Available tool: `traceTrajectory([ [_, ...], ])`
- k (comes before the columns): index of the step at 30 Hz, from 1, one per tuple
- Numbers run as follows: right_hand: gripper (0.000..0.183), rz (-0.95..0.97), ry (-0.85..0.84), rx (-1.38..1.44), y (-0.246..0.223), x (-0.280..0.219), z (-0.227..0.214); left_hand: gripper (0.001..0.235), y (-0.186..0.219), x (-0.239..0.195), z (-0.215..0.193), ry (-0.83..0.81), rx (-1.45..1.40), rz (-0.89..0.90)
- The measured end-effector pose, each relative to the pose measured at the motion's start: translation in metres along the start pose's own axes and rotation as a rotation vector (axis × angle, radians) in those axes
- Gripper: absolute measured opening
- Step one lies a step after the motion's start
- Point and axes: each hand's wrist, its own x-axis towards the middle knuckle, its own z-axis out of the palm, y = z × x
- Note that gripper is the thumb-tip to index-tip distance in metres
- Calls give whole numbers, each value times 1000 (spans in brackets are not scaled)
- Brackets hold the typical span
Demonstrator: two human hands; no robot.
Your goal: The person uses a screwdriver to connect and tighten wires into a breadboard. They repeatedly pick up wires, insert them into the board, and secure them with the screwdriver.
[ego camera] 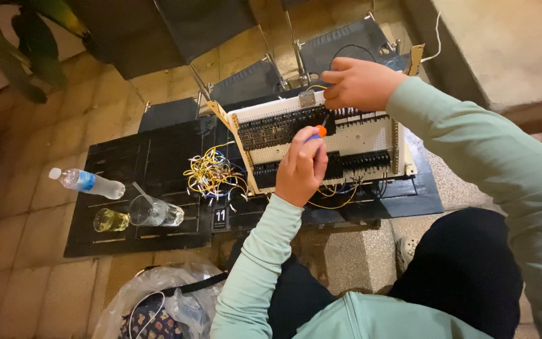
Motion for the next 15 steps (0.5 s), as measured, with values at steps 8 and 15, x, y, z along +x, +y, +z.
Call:
traceTrajectory([
  [8, 12, 5, 80, -27, -4, -5, 1, 28, -4, -6, 7, -7, 9, 40],
  [15, 15, 52, 127, -53, -8, -7, 0, 21, 3, 26, -7, -36, 20, 53],
])
